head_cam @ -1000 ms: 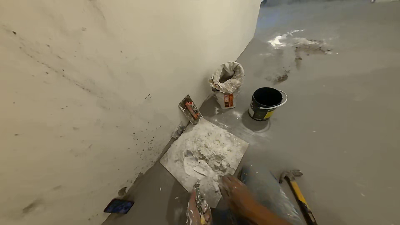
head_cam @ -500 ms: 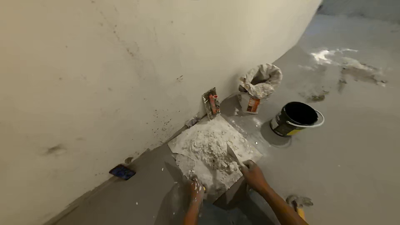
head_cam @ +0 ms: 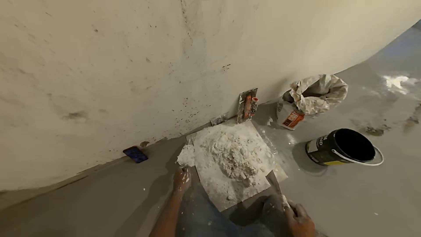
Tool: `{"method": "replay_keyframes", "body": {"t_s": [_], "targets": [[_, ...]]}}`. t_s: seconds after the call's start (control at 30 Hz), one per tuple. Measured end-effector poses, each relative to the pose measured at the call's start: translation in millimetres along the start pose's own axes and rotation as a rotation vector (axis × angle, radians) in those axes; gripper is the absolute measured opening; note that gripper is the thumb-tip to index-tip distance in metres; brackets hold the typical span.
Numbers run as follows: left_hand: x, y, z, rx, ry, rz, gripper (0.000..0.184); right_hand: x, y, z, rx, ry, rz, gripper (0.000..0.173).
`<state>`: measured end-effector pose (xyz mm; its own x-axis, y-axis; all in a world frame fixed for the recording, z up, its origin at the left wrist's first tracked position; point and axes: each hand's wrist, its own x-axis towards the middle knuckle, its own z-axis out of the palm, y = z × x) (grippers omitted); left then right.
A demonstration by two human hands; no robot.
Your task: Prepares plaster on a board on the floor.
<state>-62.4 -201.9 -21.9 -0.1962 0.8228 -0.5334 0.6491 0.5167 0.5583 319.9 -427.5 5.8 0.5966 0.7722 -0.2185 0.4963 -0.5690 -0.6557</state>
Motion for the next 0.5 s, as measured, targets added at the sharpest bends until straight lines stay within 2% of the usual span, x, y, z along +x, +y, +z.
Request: {"method": "replay_keyframes", "body": {"t_s": [0.1,0.2,0.33,0.5], "targets": [[25.2,4.4,4.4,0.045,-0.075,0.068,0.046,0.9,18.0,3.8,0.072,0.065,0.065,0.029],[54.4,7.0,13.2,0.093,-0.099,0.106,0.048,3.1,17.2,3.9,0.142,0.11,0.127,0.029],[89.7,17.7,22.5,0.153,-0.133,0.105,0.05,9.9,20.0,3.7,0.076,0.11,0.139,0.029],[112.6,43.1,46.1,0.167,-0.268,0.242,0.046,23.6,24.2,8.8,-0.013,0.095,0.192,0.031]]}}
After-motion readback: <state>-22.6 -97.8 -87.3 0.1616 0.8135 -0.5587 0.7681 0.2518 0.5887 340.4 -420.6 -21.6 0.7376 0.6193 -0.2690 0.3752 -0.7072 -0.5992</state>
